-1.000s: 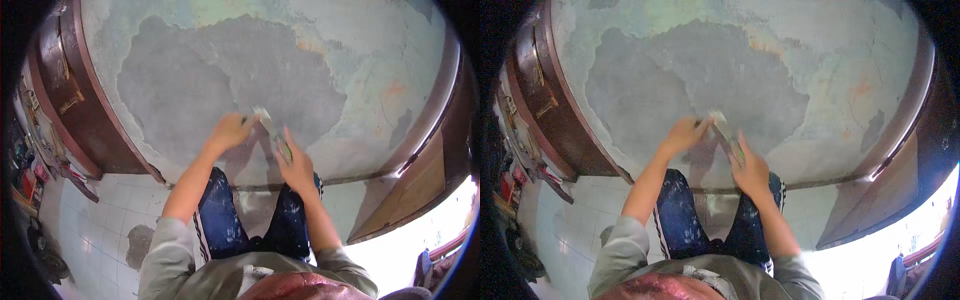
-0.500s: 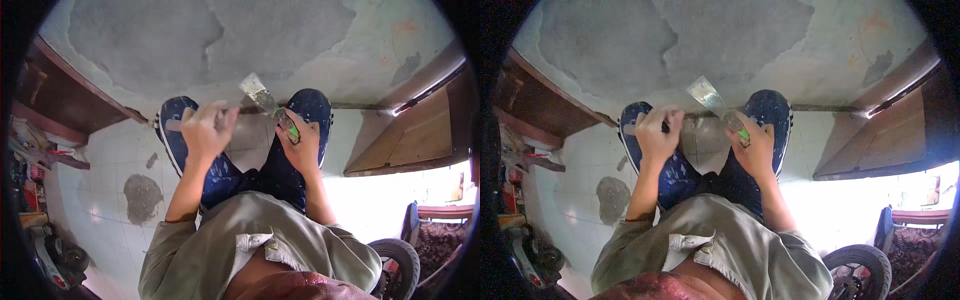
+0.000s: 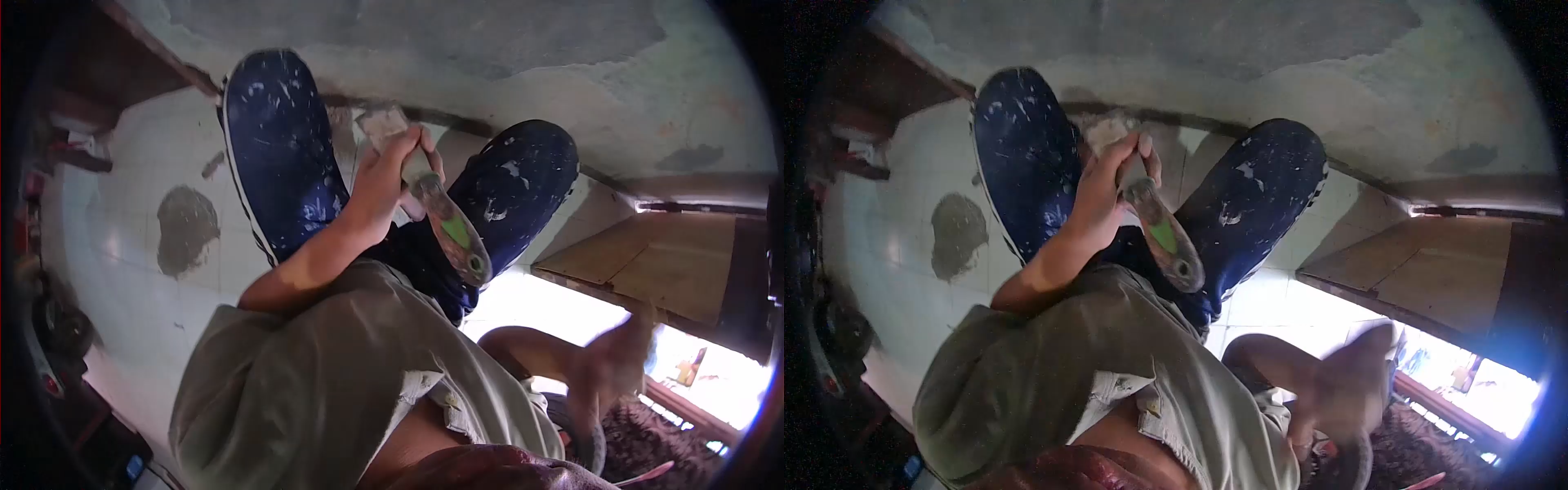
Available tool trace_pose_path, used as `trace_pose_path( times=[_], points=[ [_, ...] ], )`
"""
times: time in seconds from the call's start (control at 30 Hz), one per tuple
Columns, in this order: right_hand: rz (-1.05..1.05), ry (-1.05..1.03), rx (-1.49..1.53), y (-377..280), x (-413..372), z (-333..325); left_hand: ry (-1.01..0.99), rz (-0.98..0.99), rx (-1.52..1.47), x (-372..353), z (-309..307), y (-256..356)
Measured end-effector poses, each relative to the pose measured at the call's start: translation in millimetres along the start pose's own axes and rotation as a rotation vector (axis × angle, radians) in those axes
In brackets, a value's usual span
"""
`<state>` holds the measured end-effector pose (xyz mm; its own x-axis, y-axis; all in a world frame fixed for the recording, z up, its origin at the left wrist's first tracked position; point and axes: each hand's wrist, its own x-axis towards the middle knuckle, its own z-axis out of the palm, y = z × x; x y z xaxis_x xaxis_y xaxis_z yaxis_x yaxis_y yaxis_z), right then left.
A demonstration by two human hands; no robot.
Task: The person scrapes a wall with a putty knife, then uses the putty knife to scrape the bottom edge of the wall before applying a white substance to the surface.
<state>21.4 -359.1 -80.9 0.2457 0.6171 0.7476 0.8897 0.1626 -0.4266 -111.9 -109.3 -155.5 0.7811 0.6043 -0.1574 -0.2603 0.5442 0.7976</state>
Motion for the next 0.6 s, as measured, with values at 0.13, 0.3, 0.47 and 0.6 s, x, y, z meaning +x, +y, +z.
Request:
trace_pose_path(
  times=[0.13, 0.3, 0.47, 0.6],
  points=[
    [0.095, -0.183, 0.053, 13.3, -2.4, -4.4, 0.084, -0.184, -0.176, 7.7, -5.7, -24.4],
    [0.166, -0.304, 0.110, 24.4, -1.2, 9.4, -0.035, -0.033, -0.038, -1.1, -16.3, -28.4],
    [0.206, -0.376, 0.126, 32.3, 7.5, 20.7, -0.006, 0.088, 0.164, 2.7, -33.2, -27.7],
    [0.239, -0.456, 0.105, 38.9, 22.6, 24.8, -0.116, 0.346, 0.025, 12.3, -43.8, -40.8]
  ],
)
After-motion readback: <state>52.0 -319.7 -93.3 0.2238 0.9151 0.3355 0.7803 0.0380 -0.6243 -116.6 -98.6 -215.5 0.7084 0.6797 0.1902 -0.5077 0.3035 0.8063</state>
